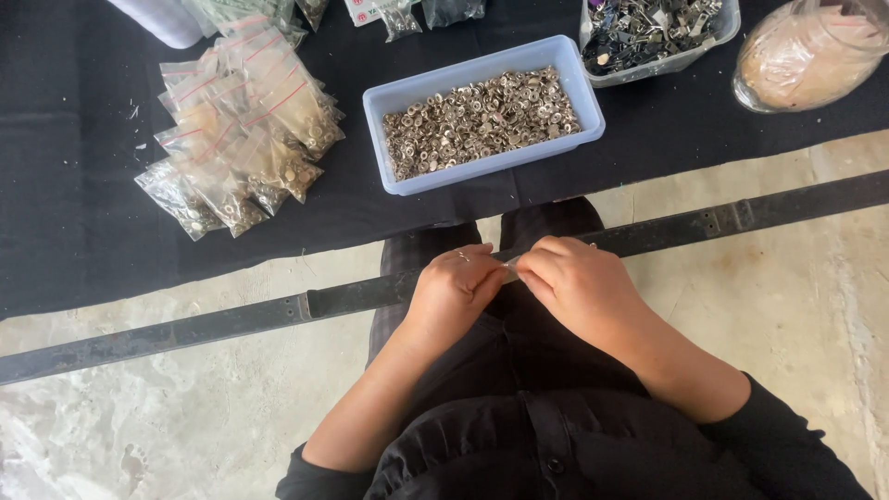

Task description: Sorting and bagging small metal fasteners into plastic bags.

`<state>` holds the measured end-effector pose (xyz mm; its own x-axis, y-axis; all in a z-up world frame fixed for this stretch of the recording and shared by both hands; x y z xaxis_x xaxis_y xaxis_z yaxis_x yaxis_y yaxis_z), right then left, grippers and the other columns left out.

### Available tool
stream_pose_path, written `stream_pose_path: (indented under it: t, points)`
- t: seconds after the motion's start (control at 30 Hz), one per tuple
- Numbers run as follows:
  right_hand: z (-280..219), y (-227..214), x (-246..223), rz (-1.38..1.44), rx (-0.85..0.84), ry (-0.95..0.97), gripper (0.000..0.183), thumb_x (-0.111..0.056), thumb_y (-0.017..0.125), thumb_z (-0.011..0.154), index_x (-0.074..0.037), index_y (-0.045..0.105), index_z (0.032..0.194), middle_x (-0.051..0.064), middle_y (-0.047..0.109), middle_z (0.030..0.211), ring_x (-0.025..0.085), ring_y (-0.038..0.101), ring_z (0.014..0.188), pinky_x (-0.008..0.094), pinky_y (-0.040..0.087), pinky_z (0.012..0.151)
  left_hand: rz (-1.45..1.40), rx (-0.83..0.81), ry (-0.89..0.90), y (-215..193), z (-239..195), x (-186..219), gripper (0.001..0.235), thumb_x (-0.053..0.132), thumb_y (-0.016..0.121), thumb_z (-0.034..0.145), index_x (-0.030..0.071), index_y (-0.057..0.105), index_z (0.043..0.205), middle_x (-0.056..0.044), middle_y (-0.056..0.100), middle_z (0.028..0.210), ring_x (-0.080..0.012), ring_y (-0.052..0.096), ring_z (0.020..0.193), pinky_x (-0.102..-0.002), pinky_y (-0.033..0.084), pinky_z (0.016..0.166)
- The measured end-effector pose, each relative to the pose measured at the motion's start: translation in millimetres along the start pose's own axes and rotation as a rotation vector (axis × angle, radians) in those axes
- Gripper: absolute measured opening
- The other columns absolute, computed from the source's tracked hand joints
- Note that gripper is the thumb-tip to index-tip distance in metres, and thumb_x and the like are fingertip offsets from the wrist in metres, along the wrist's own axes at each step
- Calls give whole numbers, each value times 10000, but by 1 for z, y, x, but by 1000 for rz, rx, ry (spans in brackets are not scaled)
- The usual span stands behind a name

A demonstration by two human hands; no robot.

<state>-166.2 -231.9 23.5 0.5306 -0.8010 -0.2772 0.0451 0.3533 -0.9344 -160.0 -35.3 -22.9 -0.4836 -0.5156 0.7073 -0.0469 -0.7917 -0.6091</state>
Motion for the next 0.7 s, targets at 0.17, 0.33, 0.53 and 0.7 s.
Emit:
stream_pose_path:
  t: [0.17, 0.33, 0.53, 0.7]
  points:
    - [0, -2, 1, 224, -58, 91, 68, -171, 698, 935, -180, 721, 998, -20, 704, 885, 174, 716, 758, 291, 603, 663, -28, 65, -55, -5, -4, 8, 91, 189, 817, 867, 104, 810, 900, -102, 784, 807, -313, 756, 1041, -386, 631, 857]
    - [-2, -1, 5, 608, -201, 263, 124, -128, 751, 859, -156, 749, 980, 13, 777, 899, 166, 664, 562, 292, 561, 556, -86, 59, -79, -10, -8, 20, 146, 195, 834, 863, 82, 814, 954, -136, 792, 852, -325, 748, 1075, -409, 623, 882]
    - [-11, 12, 9, 1042, -355, 396, 258, -20, 683, 881, -39, 773, 1123, 134, 842, 998, 112, 630, 370, 218, 496, 369, -705, -333, -235, -32, 0, 39, 437, 367, 589, 1044, -4, 723, 1231, -221, 775, 1068, -358, 700, 1170, -471, 598, 885]
    - [7, -26, -11, 931, -594, 55, 337, -318, 687, 953, -3, 754, 1054, 131, 778, 656, 166, 641, 379, 263, 480, 363, -1071, -463, -361, -26, -6, 34, 461, 210, 739, 968, -51, 655, 1338, -175, 768, 1130, -190, 654, 1135, -398, 562, 952]
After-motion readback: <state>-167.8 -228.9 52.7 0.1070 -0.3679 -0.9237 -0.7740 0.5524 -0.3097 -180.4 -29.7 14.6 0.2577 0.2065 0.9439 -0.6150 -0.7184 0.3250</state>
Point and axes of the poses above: each hand's wrist, its own z-axis towards the middle knuckle, its own y-axis out of the palm, x = y × z, the point moved 2 cm from there along z, towards the middle knuckle
